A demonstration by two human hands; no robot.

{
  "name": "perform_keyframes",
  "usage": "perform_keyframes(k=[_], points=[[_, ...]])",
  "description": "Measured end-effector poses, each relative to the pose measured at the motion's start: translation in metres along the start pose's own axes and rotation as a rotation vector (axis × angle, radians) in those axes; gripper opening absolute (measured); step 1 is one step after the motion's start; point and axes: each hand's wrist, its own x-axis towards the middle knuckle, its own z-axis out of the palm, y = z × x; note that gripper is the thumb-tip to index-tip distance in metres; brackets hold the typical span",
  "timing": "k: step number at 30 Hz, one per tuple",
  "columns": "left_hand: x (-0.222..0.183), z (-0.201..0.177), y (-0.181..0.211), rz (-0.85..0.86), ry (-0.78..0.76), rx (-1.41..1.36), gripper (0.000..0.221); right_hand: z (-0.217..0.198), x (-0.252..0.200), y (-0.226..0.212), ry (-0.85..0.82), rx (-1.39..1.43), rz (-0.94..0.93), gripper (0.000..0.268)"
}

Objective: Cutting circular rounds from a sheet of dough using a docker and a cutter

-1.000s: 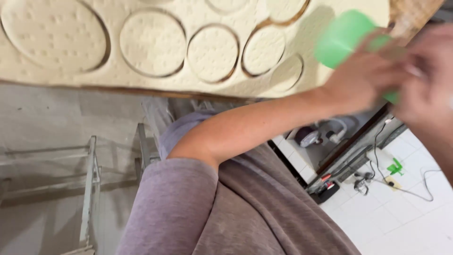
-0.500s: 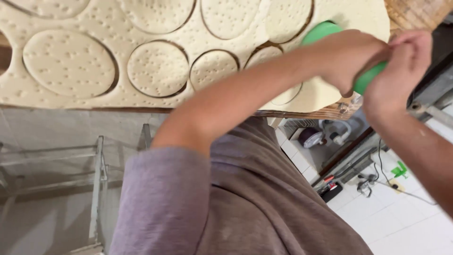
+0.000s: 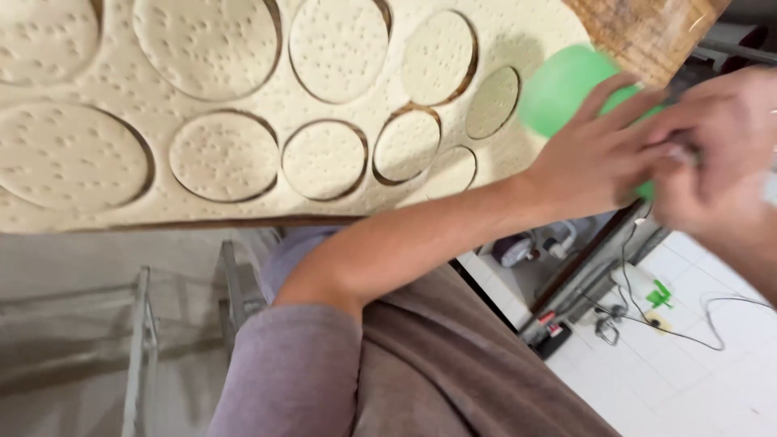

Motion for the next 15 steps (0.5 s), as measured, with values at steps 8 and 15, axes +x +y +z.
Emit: perform_keyframes(k=[8,15], points=[[0.045,0.014,-0.076,-0.275,-0.013,-0.019,0.02,0.048,0.072,0.096,0.184,0.124,-0.367,0.017],[0.046,0.014,-0.097,-0.095,0.033,0.075,0.044,0.044,0.073,0.078,0.142,0.162,-0.133,0.009]])
